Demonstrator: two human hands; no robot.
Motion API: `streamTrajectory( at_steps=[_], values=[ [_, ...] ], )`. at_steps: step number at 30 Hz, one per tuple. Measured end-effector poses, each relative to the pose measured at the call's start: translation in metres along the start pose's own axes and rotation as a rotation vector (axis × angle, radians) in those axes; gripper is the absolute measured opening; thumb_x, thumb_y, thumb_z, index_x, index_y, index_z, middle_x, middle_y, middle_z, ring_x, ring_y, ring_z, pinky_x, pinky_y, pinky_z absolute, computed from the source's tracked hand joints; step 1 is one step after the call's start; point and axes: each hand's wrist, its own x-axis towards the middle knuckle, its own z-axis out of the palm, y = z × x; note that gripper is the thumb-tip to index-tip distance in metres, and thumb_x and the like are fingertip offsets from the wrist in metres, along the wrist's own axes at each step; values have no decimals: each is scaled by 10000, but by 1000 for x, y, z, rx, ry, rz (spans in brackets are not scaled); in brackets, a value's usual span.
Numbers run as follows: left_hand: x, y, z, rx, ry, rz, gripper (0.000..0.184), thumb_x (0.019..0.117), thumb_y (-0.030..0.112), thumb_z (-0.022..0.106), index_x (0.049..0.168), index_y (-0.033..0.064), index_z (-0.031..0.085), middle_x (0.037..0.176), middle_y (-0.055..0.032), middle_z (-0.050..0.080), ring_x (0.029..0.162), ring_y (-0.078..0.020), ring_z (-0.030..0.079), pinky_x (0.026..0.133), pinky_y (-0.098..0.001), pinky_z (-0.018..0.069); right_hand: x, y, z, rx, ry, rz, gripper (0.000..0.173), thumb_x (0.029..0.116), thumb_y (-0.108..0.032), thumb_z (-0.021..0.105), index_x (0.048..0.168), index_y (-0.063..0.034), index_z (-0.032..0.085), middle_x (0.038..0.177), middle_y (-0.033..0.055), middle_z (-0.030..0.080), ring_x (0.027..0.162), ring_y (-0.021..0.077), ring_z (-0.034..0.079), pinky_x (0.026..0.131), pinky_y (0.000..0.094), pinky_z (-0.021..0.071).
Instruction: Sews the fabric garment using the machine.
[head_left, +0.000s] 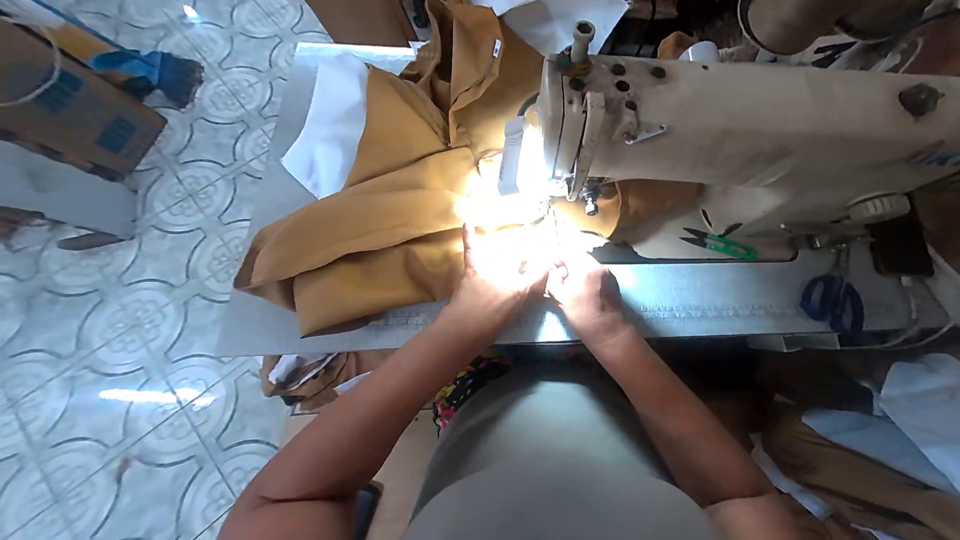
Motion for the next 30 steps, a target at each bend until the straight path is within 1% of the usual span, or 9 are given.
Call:
streamTrajectory(
  at_steps=[3,5,11,15,18,22,25,28,30],
  values=[
    [-1,-2,1,-20,6,-27,481,959,-13,606,1303,311,695,1303,-143,653,1316,-436,540,1068,-865,118,3,2,-4,-4,-80,-20,113,923,-54,687,994,26,722,925,178,718,846,312,729,756,474,607],
    [-2,-7,2,-40,4,-18,502,934,-26,625,1300,309,694,1321,-141,647,1344,-434,517,1066,-869,103,4,4,-2,-45,-119,-53,142,936,-76,684,1021,25,734,962,188,725,893,324,732,790,480,604],
    [-2,-11,-1,-27,-14,-14,518,932,-40,619,1288,325,705,1312,-129,663,1364,-438,502,1081,-854,99,2,9,4,-67,-60,-119,138,918,-124,714,974,-1,742,899,160,722,832,296,731,735,456,607],
    [0,-12,-2,-12,-20,-15,470,942,-13,626,1252,327,724,1326,-107,661,1385,-419,488,1093,-843,103,-2,9,7,-95,-63,-97,156,948,-136,682,1012,-9,746,965,175,724,892,311,733,780,456,608],
    [1,-13,-4,-8,-46,-17,467,957,-5,606,1264,329,718,1358,-99,650,1412,-423,458,1089,-843,96,-5,10,9,-124,-40,-135,168,933,-111,687,1042,-4,756,1059,208,710,1018,346,707,872,453,591],
    [2,-18,-1,-66,9,-4,424,963,3,609,1249,294,725,1369,-94,641,1415,-416,459,1084,-853,102,-3,13,15,-127,14,-185,157,905,-64,698,1031,3,763,1045,200,724,1025,353,707,899,449,582],
    [11,-26,1,-87,39,-9,433,963,-8,601,1263,279,722,1322,-83,660,1314,-392,558,1063,-870,105,9,20,23,-88,89,-206,160,921,-90,678,1024,2,758,1086,205,724,1062,368,699,917,467,575],
    [23,-34,7,-64,71,-41,463,961,-9,593,1281,306,707,1348,-72,655,1355,-390,528,1071,-863,107,22,13,17,-80,29,-154,219,989,-144,624,1110,-8,745,1214,213,702,1188,374,659,998,482,538],
    [30,-39,11,-43,81,-63,463,967,1,588,1292,312,697,1373,-75,645,1382,-406,500,1083,-855,115,25,12,13,-78,28,-174,197,971,-116,646,1110,-4,730,1172,221,690,1121,374,669,951,493,551]
  ],
)
